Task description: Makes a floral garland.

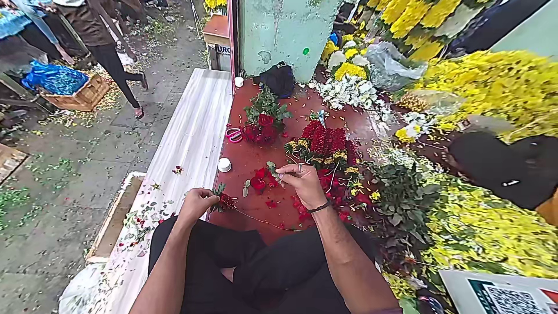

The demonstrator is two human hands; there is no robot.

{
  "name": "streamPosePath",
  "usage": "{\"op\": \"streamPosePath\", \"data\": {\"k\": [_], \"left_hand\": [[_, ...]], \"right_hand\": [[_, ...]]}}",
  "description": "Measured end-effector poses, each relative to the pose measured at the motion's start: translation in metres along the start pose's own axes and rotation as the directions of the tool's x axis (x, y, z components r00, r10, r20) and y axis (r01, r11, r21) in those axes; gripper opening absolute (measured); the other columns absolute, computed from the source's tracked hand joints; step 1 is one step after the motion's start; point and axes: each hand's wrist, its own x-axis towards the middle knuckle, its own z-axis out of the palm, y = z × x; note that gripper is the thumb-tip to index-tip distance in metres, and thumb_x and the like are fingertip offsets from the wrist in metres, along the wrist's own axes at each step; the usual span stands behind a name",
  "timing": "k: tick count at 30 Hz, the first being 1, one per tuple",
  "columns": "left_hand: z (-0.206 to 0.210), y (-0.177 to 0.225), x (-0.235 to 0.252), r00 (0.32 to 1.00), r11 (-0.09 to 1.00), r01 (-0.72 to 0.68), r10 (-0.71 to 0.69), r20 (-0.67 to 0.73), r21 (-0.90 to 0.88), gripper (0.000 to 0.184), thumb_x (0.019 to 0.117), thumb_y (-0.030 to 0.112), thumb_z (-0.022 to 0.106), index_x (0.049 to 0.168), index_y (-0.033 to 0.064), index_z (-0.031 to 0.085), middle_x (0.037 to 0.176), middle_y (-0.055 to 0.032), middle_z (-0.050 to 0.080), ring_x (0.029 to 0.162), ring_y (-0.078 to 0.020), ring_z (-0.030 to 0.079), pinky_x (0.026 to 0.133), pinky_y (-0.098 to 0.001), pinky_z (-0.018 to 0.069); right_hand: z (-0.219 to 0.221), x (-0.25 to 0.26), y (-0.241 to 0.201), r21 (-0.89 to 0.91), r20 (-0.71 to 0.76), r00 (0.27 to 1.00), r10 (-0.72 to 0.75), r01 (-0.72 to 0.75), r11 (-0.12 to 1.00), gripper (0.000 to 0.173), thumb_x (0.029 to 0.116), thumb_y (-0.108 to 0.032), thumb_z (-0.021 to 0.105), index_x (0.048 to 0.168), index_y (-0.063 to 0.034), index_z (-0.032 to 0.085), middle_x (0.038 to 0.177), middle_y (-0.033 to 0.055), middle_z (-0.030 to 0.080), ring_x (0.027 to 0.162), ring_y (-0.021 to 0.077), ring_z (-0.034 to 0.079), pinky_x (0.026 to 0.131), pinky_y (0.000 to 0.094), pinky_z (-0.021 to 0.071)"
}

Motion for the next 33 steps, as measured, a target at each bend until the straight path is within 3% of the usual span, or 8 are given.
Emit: {"op": "streamPosePath", "data": {"k": [4,9,14,22,27,31,33], "left_hand": [[0.0005,0.0001,-0.0002,1.0,1.0,0.002,-0.002,-0.001,-0.012,0.02,0.0843,0.033,0.076,0.08,0.0135,0.074,0.071,0.0025,0.066,0.066,-0.0106,0.061,0.065,-0.0398,0.0511],[0.0005,-0.002,-0.0001,1.0,1.0,-0.005,0.005,-0.013,-0.012,0.02,0.0839,0.033,0.076,0.079,0.0138,0.074,0.07,0.0021,0.066,0.065,-0.0109,0.06,0.064,-0.0401,0.0504],[0.0006,-0.0004,-0.0006,1.0,1.0,-0.002,0.002,-0.008,-0.017,0.022,0.0839,0.034,0.077,0.08,0.0127,0.074,0.072,0.0017,0.066,0.067,-0.0113,0.061,0.066,-0.0413,0.051],[0.0004,-0.0002,-0.0002,1.0,1.0,0.002,-0.002,-0.006,-0.009,0.021,0.0841,0.034,0.077,0.081,0.0128,0.075,0.073,0.0011,0.068,0.068,-0.0118,0.062,0.068,-0.0422,0.0523],[-0.0001,0.0012,-0.0009,1.0,1.0,0.004,-0.004,-0.011,-0.009,0.021,0.0841,0.033,0.077,0.079,0.0129,0.074,0.071,0.0017,0.066,0.066,-0.0114,0.061,0.066,-0.0412,0.0509],[0.0,0.002,-0.0014,1.0,1.0,0.006,-0.006,-0.009,-0.015,0.02,0.0837,0.032,0.076,0.079,0.0131,0.074,0.071,0.0025,0.066,0.066,-0.0107,0.06,0.065,-0.0401,0.0506],[-0.0001,0.0011,-0.001,1.0,1.0,0.001,-0.001,-0.008,-0.014,0.02,0.0841,0.033,0.076,0.079,0.0131,0.074,0.071,0.0024,0.066,0.066,-0.0106,0.06,0.065,-0.0401,0.0506]], "right_hand": [[-0.0007,-0.0002,-0.0004,-0.029,0.005,1.0,-0.007,0.007,1.0,0.011,0.0884,0.002,0.073,0.098,0.0011,0.078,0.099,0.0157,0.075,0.069,0.0211,0.067,0.065,0.0347,0.0602],[0.0001,-0.0003,-0.0004,-0.084,-0.042,0.999,0.005,-0.008,0.996,0.015,0.0858,0.0,0.077,0.101,0.0009,0.077,0.083,0.0147,0.073,0.063,0.0189,0.066,0.06,0.0319,0.0582],[-0.0006,0.0008,-0.0007,-0.076,-0.067,0.997,0.028,-0.033,0.997,0.018,0.0826,0.003,0.079,0.101,0.0015,0.076,0.082,0.0145,0.074,0.066,0.0194,0.068,0.062,0.0323,0.0591],[0.0006,0.0027,0.0044,-0.036,-0.027,0.994,0.106,-0.107,0.994,0.012,0.0939,-0.005,0.069,0.106,-0.0014,0.068,0.083,0.0138,0.068,0.064,0.0179,0.061,0.058,0.0303,0.0534],[0.001,0.0026,0.0044,0.004,-0.016,0.999,0.042,-0.042,0.999,0.011,0.0882,0.0,0.073,0.099,0.0003,0.07,0.083,0.0147,0.068,0.065,0.0196,0.062,0.063,0.0342,0.057],[0.0,0.0016,0.0044,0.0,-0.028,1.0,0.006,-0.006,1.0,0.01,0.081,0.005,0.074,0.089,-0.0007,0.071,0.092,0.0147,0.071,0.069,0.021,0.064,0.063,0.0351,0.0573],[0.0011,0.0014,0.0028,-0.019,-0.054,0.998,0.016,-0.017,1.0,0.011,0.0801,0.005,0.075,0.09,0.0001,0.073,0.091,0.0149,0.072,0.068,0.0208,0.065,0.063,0.0345,0.058]]}}
